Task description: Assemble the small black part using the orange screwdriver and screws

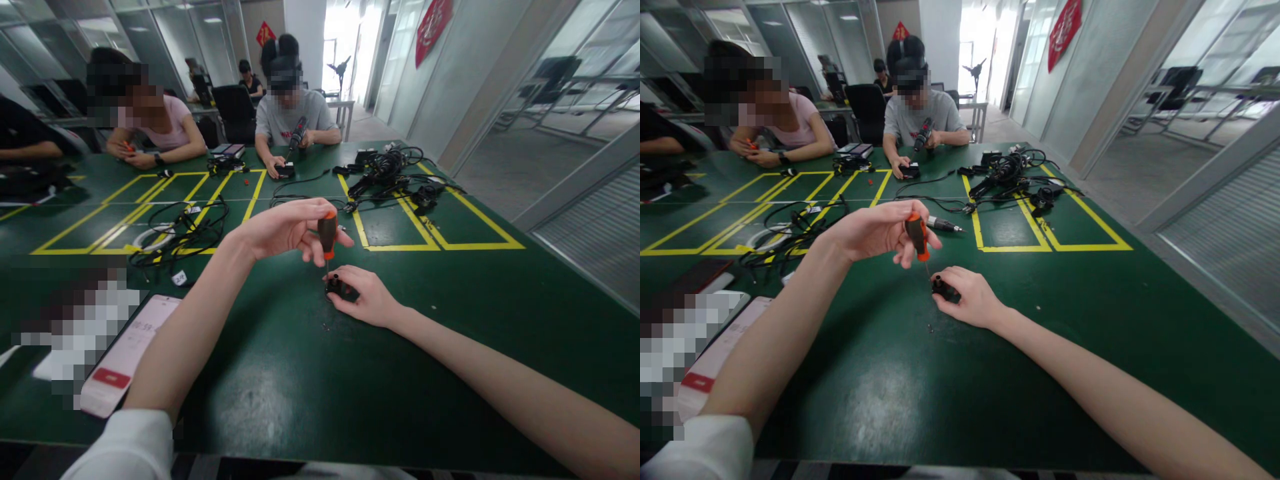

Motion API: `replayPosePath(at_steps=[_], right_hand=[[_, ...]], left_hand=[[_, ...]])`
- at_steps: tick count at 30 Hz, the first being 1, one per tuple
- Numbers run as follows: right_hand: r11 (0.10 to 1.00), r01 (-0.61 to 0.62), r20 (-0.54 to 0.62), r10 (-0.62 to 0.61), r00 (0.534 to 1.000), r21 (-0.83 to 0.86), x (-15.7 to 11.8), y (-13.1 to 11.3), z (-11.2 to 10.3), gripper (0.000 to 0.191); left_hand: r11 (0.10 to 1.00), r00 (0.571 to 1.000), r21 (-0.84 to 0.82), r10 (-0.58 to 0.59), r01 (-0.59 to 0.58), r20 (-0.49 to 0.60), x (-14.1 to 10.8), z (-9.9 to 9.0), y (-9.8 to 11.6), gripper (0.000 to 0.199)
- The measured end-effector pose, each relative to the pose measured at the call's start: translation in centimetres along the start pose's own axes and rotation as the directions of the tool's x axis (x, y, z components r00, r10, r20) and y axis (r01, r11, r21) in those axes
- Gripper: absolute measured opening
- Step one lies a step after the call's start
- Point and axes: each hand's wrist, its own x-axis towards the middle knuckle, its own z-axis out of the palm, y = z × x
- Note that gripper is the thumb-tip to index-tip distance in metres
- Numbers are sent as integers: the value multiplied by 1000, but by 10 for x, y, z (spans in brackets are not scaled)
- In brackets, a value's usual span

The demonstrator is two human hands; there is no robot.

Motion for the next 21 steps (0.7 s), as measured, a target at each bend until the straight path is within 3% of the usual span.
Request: replayPosePath(at_steps=[6, 13, 19, 21], right_hand=[[1000, -5, 4, 5, 1000, 13, 0, 0, 0, 14], [1000, -14, 5, 14, 1000, 19, 0, 0, 0, 12], [1000, -6, 2, 6, 1000, 6, -1, 0, 1, 12], [1000, -8, -2, 8, 1000, 2, -1, 0, 1, 13]], left_hand=[[1000, 991, 17, 18, -16, -134, 0, 6, 0, 47], [997, 997, -21, -81, 80, -17, -1, 8, 5, 43], [999, 982, 51, 5, 5, -189, 2, 13, 4, 47], [996, 979, 93, 7, 12, -202, 2, 13, 5, 43]])
